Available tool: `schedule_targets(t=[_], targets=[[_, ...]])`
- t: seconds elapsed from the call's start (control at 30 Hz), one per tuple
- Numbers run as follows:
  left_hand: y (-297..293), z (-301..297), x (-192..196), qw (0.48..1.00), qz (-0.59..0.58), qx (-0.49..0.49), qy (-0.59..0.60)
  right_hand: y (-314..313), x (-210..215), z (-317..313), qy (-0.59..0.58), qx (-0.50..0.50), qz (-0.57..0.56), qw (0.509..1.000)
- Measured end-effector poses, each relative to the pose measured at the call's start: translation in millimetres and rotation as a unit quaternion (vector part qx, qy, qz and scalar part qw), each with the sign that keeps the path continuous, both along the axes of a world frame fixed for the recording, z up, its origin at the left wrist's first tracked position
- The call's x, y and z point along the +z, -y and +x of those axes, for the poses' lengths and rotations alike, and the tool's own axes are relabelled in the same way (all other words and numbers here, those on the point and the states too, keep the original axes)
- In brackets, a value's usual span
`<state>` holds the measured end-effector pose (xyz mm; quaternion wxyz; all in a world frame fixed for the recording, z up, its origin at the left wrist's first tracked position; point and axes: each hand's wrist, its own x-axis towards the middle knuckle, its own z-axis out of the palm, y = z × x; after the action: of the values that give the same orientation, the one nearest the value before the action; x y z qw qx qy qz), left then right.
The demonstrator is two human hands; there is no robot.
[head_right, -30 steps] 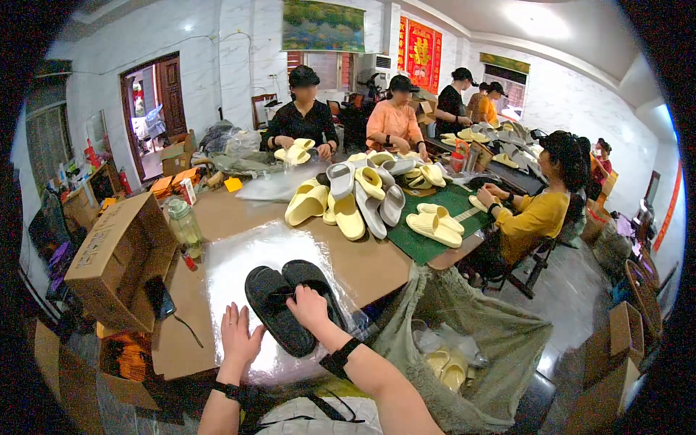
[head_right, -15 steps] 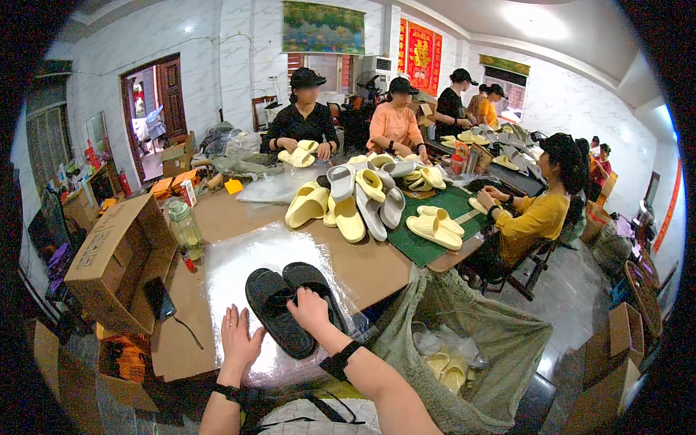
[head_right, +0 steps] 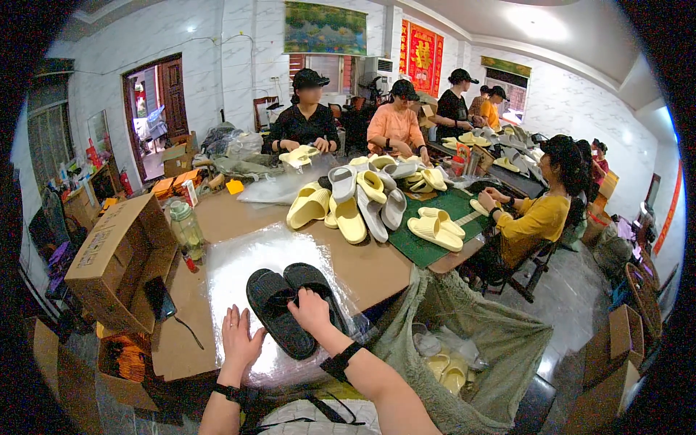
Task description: Sorting and placing plastic sandals into bags at a manufacturing facility.
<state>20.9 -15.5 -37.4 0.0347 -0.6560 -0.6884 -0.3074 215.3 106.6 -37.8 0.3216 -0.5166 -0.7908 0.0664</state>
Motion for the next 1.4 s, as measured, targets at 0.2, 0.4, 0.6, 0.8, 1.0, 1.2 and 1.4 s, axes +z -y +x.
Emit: schedule_targets(t=[0.2,0.4,0.6,0.8,1.0,1.2,1.4], targets=[[0.3,1.0,1.2,1.000,-0.004,0.002,-0.001,0.7,1.6,-0.2,0.001,-0.003,0.003,1.000],[-0.4,-0.5,-3.1,1.000,0.004,0.003,-0.005,1.3,2.1,-0.4,-0.002,-0.003,0.000,1.000],[-1.3,-1.1,-4.3,1.000,0.000,0.004,-0.004,0.7,0.3,-0.1,-0.004,-0.002,0.006,1.000],[-0.9,0.6,-0.9,1.000,-0.009,0.006,-0.002,-0.3,-1.1,0.0,-0.003,-0.005,0.012,1.000],[-0.7,0.1,-3.1,1.000,-0.003,0.006,-0.004,0.8,1.2,0.1,-0.005,-0.003,0.002,1.000],[-0.6,-0.8,-4.8,1.000,0.005,0.004,-0.005,1.1,0.2,0.2,-0.010,-0.001,0.010,1.000],[0.4,0.5,-0.5,1.000,-0.002,0.003,-0.002,0.7,-1.5,0.3,-0.009,-0.003,0.016,1.000]])
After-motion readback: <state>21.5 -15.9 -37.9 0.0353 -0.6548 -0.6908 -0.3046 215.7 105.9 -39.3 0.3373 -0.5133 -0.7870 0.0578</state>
